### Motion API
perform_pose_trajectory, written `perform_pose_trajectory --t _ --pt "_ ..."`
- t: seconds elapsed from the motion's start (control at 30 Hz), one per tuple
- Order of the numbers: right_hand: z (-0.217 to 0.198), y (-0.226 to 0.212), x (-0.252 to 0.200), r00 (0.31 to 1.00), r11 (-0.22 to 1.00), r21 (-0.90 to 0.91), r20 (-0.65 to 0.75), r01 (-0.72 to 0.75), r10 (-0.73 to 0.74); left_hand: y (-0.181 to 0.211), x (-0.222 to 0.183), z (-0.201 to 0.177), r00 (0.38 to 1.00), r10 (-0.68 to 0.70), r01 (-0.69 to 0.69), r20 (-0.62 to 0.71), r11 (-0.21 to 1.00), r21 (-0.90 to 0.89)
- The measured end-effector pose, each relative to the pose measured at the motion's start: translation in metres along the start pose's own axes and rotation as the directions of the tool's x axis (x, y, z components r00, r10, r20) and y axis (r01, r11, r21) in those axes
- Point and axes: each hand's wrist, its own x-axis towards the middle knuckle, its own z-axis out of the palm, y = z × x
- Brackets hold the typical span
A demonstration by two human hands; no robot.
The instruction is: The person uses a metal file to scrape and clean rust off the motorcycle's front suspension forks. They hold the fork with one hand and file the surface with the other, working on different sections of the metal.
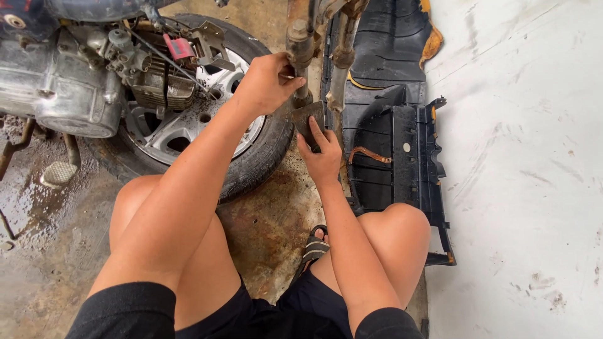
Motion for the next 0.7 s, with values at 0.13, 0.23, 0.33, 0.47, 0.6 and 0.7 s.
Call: perform_pose_trajectory --t 0.13,0.23,0.33,0.47,0.6,0.7 --pt "0.001 0.009 -0.003 0.999 0.998 -0.031 -0.011 0.047 -0.047 0.003 -0.001 -0.001 1.000 -0.006 0.006 0.012 0.999 -0.046" --pt "0.002 0.010 -0.003 0.999 0.998 -0.048 -0.011 0.050 -0.051 -0.002 0.000 0.000 1.000 0.031 -0.030 0.003 0.998 -0.051" --pt "0.005 0.008 0.003 0.996 0.995 -0.055 -0.031 0.078 -0.080 -0.001 0.000 0.000 0.998 0.065 -0.065 0.002 0.998 -0.014" --pt "0.008 -0.004 0.014 0.999 1.000 0.012 -0.039 0.010 -0.010 -0.001 0.001 0.000 0.999 0.045 -0.045 0.000 0.999 0.006" --pt "0.006 0.000 0.002 0.998 0.998 -0.033 -0.029 0.050 -0.051 -0.004 0.000 0.000 0.994 0.110 -0.111 -0.011 0.993 -0.028" --pt "0.002 0.012 -0.007 0.996 0.994 -0.072 -0.015 0.087 -0.088 0.004 -0.001 -0.001 0.999 0.041 -0.041 0.010 0.999 -0.012"
